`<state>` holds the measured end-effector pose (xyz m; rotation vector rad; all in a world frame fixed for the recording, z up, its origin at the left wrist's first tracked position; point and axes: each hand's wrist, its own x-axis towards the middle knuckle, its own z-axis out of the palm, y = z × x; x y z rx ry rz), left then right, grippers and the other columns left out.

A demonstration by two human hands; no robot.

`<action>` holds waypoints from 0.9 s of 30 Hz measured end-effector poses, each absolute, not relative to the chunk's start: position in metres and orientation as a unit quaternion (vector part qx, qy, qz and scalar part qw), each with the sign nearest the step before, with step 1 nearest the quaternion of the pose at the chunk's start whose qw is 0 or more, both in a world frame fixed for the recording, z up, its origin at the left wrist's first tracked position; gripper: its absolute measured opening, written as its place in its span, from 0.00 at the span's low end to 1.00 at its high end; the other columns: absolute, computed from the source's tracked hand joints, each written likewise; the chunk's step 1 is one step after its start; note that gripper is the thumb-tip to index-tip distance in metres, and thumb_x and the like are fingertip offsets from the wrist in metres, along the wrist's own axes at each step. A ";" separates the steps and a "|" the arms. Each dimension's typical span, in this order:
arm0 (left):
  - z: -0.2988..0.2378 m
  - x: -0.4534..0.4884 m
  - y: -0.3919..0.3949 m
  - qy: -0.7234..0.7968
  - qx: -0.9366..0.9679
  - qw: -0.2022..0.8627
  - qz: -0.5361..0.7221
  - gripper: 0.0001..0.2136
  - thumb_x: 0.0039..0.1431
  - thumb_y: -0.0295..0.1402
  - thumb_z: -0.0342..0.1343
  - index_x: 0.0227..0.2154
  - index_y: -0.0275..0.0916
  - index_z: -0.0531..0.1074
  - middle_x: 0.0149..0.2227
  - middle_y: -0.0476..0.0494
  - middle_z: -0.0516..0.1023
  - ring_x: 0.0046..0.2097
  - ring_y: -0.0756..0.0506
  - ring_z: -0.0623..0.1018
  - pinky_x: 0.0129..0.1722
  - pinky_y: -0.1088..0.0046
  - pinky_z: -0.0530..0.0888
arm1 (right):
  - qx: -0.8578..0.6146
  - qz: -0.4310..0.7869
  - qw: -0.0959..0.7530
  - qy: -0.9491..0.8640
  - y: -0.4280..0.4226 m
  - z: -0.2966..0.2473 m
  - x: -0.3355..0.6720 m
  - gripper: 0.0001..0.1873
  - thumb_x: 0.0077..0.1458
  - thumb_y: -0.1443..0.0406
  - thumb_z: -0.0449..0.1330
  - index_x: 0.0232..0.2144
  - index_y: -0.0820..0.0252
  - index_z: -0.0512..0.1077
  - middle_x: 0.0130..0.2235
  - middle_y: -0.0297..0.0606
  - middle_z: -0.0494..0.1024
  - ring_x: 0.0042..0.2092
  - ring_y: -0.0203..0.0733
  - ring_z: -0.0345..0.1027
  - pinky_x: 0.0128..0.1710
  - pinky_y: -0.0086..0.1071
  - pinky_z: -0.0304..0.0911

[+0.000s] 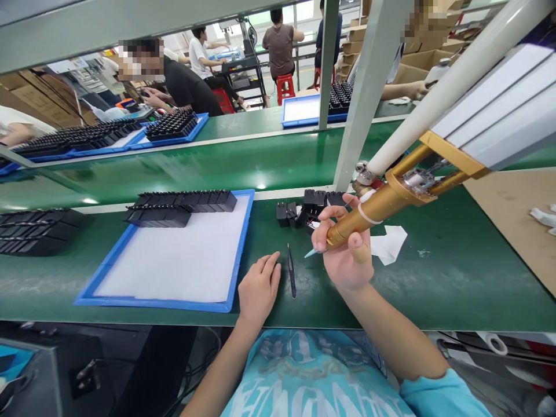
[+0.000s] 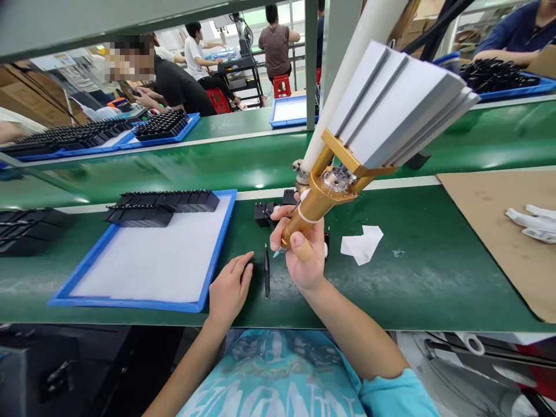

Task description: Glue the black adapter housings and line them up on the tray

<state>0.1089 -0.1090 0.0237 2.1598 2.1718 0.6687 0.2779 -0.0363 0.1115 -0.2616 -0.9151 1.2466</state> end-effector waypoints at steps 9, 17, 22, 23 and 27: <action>0.027 0.096 -0.107 0.692 0.635 0.176 0.296 0.17 0.63 0.41 0.52 0.51 0.42 0.69 0.40 0.43 0.75 0.41 0.43 0.76 0.36 0.70 0.71 | -0.132 0.556 0.709 -0.413 -0.036 0.111 0.278 0.20 0.54 0.55 0.58 0.49 0.46 0.63 0.41 0.33 0.72 0.23 0.30 0.63 0.22 0.29 0.57; 0.067 0.107 -0.111 0.379 0.250 0.664 0.594 0.23 0.57 0.50 0.57 0.51 0.44 0.65 0.31 0.50 0.70 0.26 0.51 0.71 0.23 0.78 0.68 | -0.136 0.536 0.721 -0.417 -0.034 0.111 0.279 0.20 0.54 0.56 0.58 0.50 0.45 0.63 0.47 0.35 0.72 0.24 0.31 0.65 0.22 0.30 0.58; 0.078 0.112 -0.116 0.336 0.280 0.671 0.598 0.22 0.58 0.51 0.54 0.50 0.45 0.65 0.31 0.49 0.68 0.25 0.52 0.69 0.19 0.79 0.65 | -0.140 0.533 0.722 -0.418 -0.033 0.110 0.280 0.21 0.55 0.57 0.57 0.51 0.44 0.63 0.46 0.34 0.73 0.24 0.31 0.65 0.23 0.31 0.59; 0.078 0.112 -0.116 0.344 0.297 0.662 0.596 0.22 0.58 0.52 0.53 0.50 0.46 0.64 0.31 0.49 0.68 0.24 0.52 0.68 0.18 0.78 0.64 | -0.142 0.533 0.721 -0.419 -0.033 0.110 0.280 0.21 0.55 0.57 0.57 0.51 0.44 0.63 0.46 0.34 0.73 0.24 0.31 0.64 0.23 0.30 0.59; 0.077 0.113 -0.117 0.369 0.352 0.630 0.586 0.24 0.58 0.55 0.49 0.52 0.46 0.61 0.30 0.48 0.67 0.23 0.51 0.67 0.17 0.77 0.63 | -0.155 0.528 0.718 -0.427 -0.033 0.109 0.280 0.20 0.55 0.56 0.56 0.51 0.44 0.63 0.46 0.34 0.72 0.24 0.31 0.63 0.22 0.30 0.58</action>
